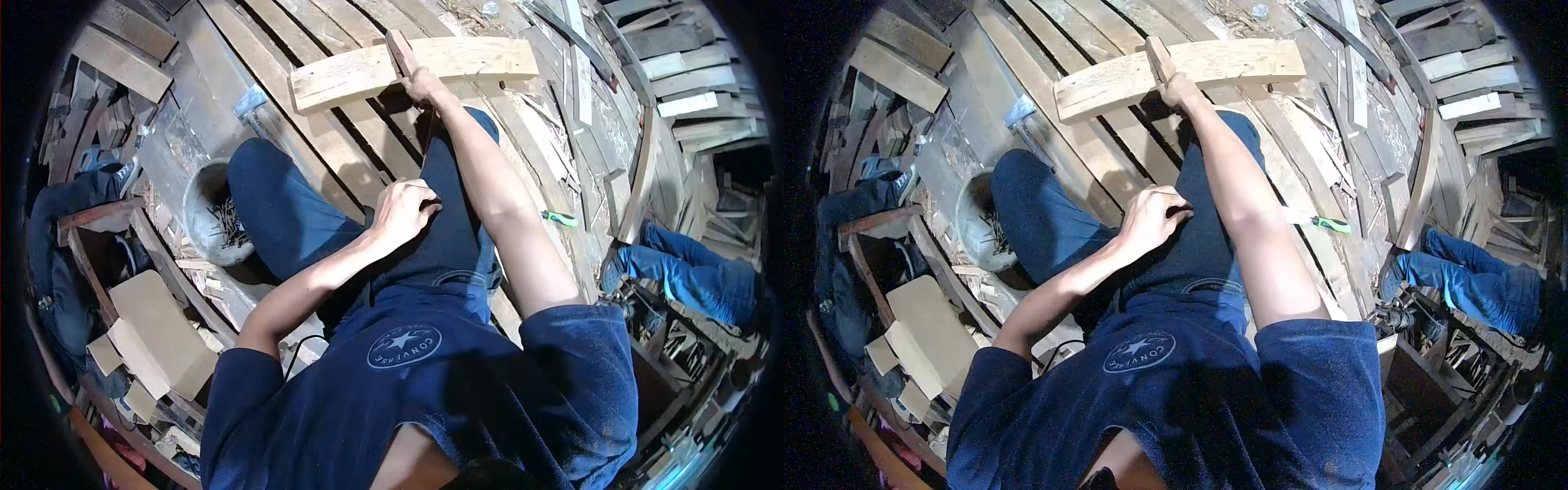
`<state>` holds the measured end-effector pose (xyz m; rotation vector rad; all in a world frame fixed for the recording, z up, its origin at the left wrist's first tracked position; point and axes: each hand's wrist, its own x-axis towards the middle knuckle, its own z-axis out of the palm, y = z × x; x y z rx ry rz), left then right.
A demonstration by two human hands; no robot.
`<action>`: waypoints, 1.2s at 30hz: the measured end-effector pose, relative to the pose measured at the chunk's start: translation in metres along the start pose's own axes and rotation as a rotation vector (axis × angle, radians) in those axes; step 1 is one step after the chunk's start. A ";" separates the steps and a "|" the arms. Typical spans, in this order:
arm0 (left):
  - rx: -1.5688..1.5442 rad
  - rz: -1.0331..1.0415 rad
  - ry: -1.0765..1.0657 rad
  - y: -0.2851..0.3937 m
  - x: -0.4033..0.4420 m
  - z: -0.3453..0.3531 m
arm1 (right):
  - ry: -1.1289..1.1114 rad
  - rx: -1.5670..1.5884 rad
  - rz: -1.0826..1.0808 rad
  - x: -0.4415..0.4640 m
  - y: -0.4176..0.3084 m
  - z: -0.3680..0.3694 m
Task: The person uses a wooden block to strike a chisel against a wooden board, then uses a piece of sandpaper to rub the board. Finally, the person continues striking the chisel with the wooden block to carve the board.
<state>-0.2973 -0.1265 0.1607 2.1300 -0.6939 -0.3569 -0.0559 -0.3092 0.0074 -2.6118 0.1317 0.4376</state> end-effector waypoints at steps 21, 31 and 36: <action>-0.138 -0.045 -0.007 -0.025 0.025 -0.015 | 0.024 0.080 0.067 -0.011 -0.005 -0.003; -0.031 0.082 -0.161 -0.013 0.016 -0.018 | 0.001 0.018 0.052 -0.003 -0.003 -0.002; 0.008 0.270 -0.086 -0.025 0.016 -0.006 | 0.032 0.046 0.072 -0.008 -0.007 -0.002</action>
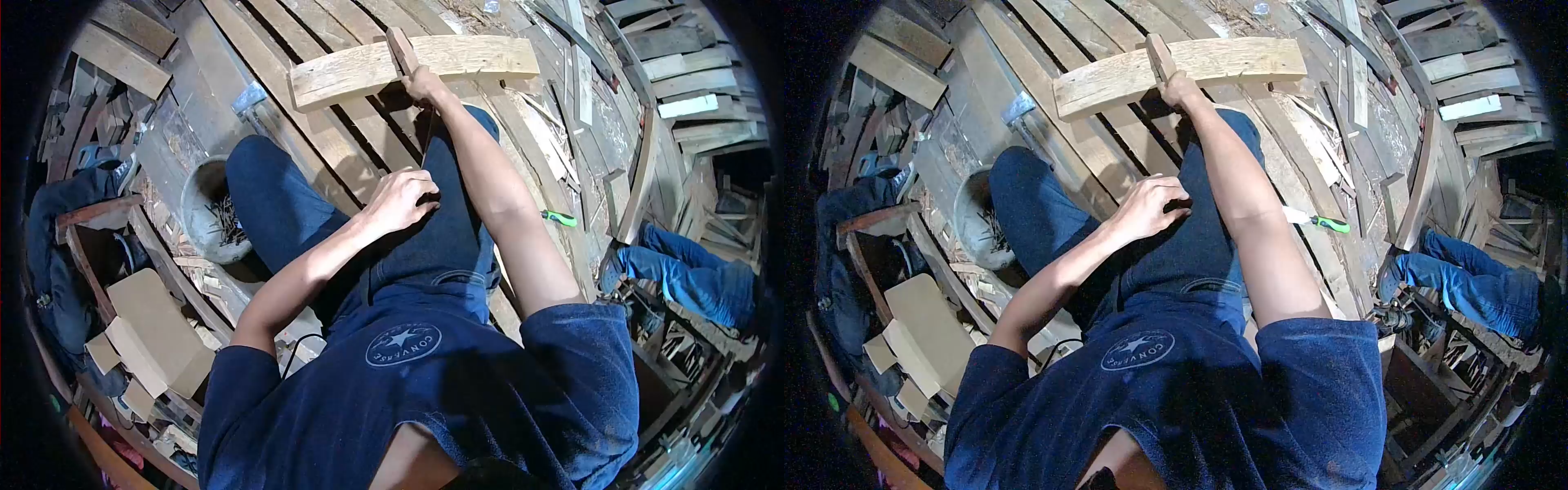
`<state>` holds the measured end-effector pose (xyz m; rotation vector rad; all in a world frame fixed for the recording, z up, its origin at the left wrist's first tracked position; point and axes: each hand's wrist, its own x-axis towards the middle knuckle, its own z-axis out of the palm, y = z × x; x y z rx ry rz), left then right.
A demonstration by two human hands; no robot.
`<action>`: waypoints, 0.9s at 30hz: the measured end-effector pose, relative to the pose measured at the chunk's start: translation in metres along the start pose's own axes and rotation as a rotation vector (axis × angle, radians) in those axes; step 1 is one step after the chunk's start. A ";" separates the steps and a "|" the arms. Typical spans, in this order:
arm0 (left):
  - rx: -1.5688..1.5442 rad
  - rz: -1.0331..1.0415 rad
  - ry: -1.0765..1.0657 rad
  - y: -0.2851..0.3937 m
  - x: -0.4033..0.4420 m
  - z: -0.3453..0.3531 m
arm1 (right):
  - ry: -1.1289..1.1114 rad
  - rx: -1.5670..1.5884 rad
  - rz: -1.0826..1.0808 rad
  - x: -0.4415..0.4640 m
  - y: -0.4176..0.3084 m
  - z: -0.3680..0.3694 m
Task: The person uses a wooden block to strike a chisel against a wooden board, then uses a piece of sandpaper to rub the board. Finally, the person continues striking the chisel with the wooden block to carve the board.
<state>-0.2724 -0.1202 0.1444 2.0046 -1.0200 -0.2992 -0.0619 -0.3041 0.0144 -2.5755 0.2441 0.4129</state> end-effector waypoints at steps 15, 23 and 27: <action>0.258 0.383 -0.021 -0.004 0.006 0.009 | 0.022 0.065 0.009 -0.010 -0.006 0.001; -0.048 0.207 0.069 -0.011 0.004 0.003 | 0.027 0.070 -0.033 -0.003 0.003 0.006; -0.090 0.105 0.080 -0.011 0.002 -0.012 | 0.045 0.080 -0.046 -0.006 0.002 0.004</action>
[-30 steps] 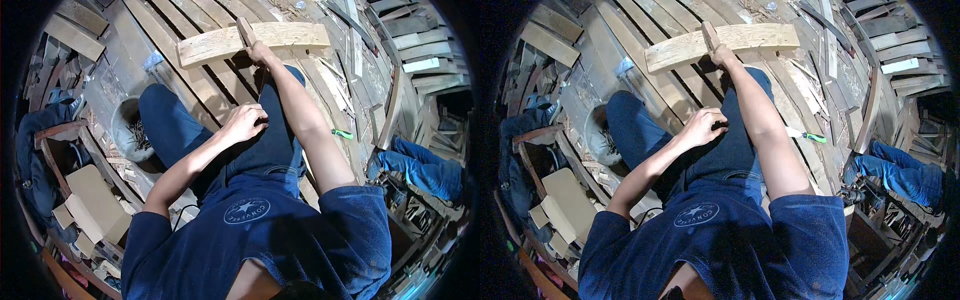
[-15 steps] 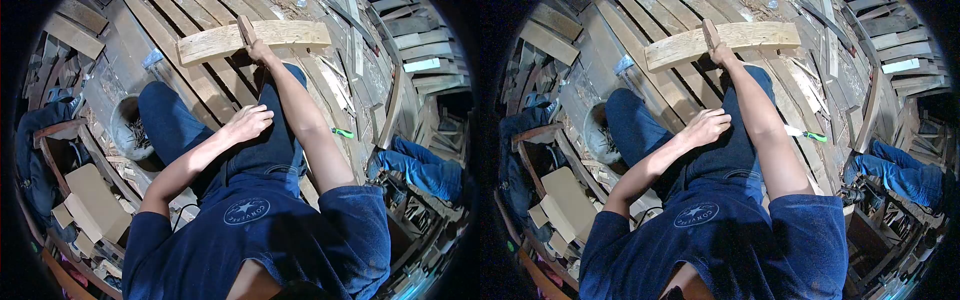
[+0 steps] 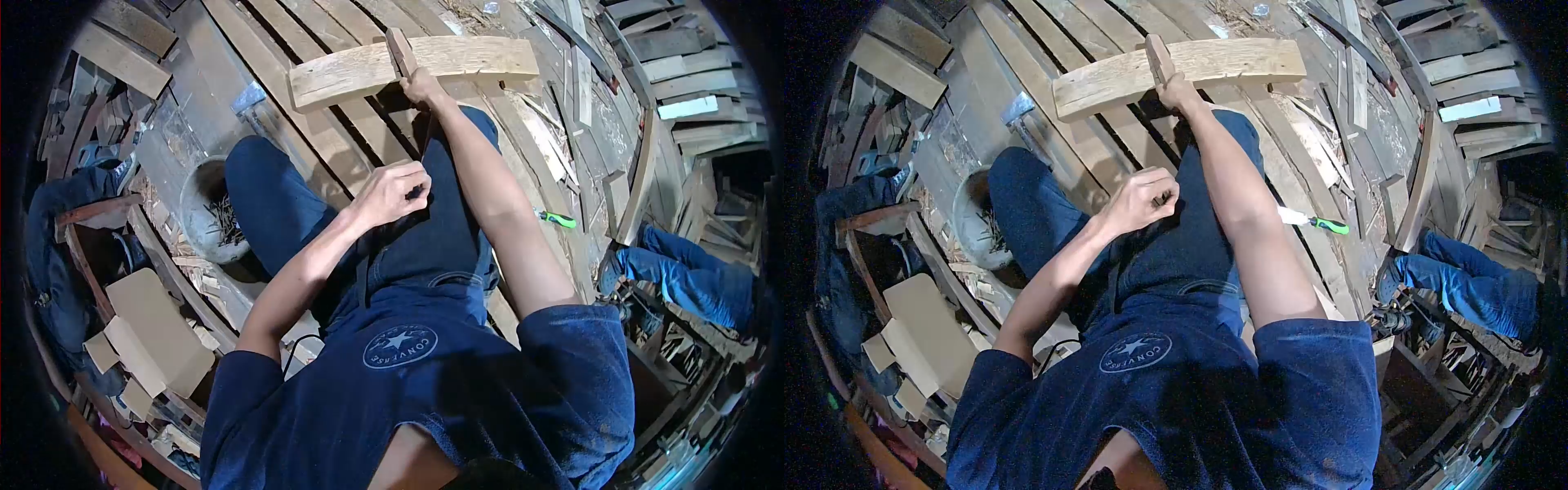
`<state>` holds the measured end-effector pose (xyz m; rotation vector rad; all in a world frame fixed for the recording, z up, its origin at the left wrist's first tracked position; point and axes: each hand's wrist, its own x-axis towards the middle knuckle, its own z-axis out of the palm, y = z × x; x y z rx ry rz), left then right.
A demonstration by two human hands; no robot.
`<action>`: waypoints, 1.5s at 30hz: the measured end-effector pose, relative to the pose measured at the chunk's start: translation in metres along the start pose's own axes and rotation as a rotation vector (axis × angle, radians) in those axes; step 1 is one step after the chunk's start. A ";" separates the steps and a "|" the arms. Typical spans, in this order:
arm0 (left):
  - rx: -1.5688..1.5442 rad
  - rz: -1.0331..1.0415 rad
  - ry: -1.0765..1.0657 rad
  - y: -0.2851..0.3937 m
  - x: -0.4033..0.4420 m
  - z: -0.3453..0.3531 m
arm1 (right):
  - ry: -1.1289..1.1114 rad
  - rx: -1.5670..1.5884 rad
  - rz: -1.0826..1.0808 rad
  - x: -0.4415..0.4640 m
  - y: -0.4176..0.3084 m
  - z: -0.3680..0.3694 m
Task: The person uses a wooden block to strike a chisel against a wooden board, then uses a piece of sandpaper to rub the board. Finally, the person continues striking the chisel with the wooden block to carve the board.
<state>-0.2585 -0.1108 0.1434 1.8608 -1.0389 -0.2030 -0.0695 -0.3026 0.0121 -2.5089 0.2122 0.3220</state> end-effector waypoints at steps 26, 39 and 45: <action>-0.533 -0.496 -0.072 -0.011 0.004 0.010 | -0.034 -0.036 0.048 0.003 0.002 0.005; -0.274 -0.372 -0.074 -0.008 0.002 0.011 | 0.009 -0.041 0.029 0.005 0.006 0.010; -0.270 -0.452 -0.051 -0.006 0.002 0.016 | -0.001 -0.032 0.018 0.002 0.005 0.007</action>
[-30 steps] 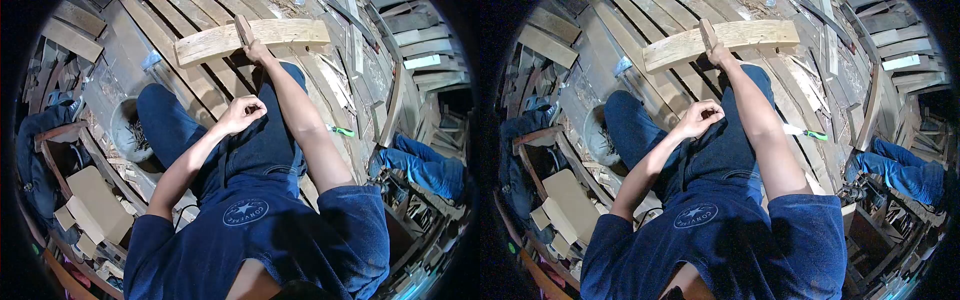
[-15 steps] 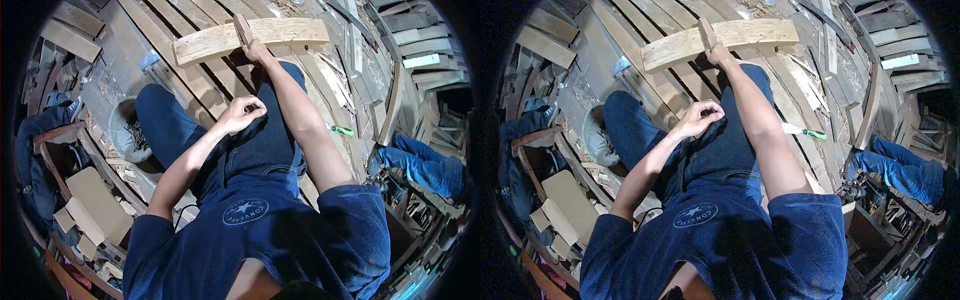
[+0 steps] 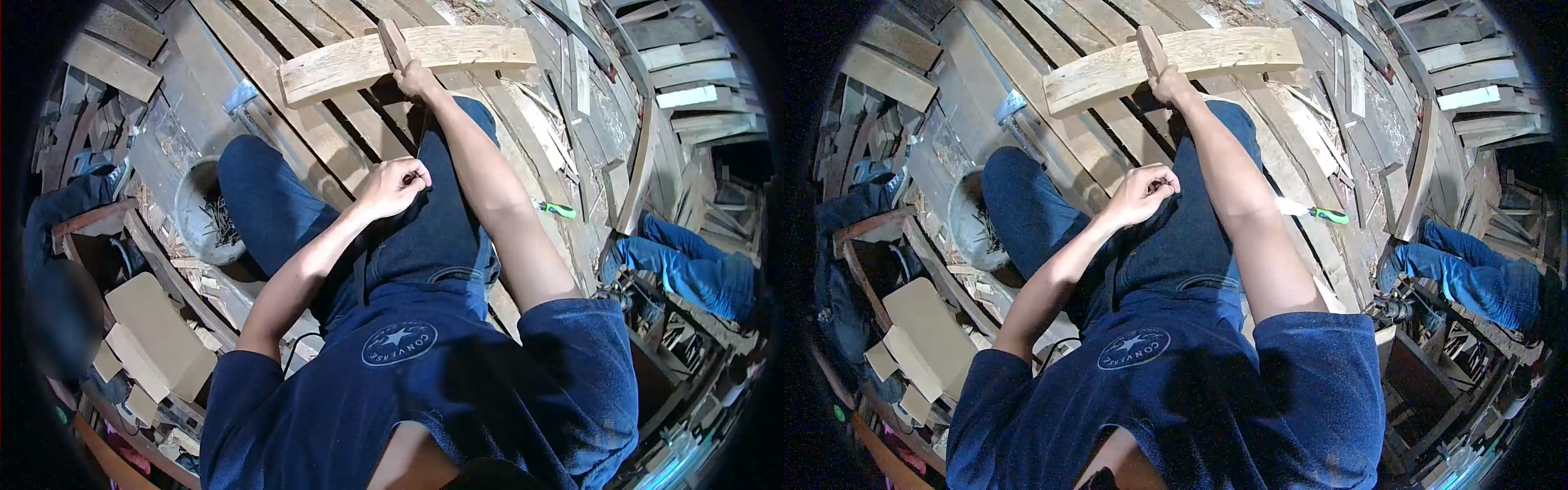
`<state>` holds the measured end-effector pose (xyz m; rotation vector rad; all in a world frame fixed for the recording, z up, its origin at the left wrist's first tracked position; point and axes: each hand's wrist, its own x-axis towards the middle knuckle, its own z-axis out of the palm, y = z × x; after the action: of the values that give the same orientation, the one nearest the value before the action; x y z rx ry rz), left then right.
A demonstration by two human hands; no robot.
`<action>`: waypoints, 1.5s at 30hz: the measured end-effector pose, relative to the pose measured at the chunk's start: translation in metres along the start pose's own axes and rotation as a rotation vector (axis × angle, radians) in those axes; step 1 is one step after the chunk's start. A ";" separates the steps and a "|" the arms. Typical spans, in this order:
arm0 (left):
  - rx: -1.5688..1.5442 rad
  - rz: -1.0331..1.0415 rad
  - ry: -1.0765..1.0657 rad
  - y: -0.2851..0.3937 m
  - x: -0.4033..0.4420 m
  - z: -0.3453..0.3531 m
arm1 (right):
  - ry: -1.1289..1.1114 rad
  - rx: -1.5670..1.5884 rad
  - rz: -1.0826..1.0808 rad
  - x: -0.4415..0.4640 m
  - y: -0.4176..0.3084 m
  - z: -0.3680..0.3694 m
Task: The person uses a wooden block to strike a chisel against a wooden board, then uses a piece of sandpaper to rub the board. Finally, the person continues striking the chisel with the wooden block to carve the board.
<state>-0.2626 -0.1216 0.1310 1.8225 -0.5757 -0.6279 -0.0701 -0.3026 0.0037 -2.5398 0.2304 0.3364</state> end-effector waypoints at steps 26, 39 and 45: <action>0.263 0.321 0.047 0.029 -0.023 0.024 | -0.023 -0.014 0.053 0.001 -0.001 0.003; 0.112 0.243 0.160 0.016 -0.015 0.015 | 0.008 0.023 0.015 -0.006 0.000 0.003; 0.118 0.209 0.182 0.009 -0.010 0.012 | 0.018 0.027 0.026 -0.002 0.000 0.006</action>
<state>-0.2785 -0.1262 0.1376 1.8752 -0.6800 -0.2892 -0.0732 -0.2995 -0.0005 -2.5158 0.2731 0.3186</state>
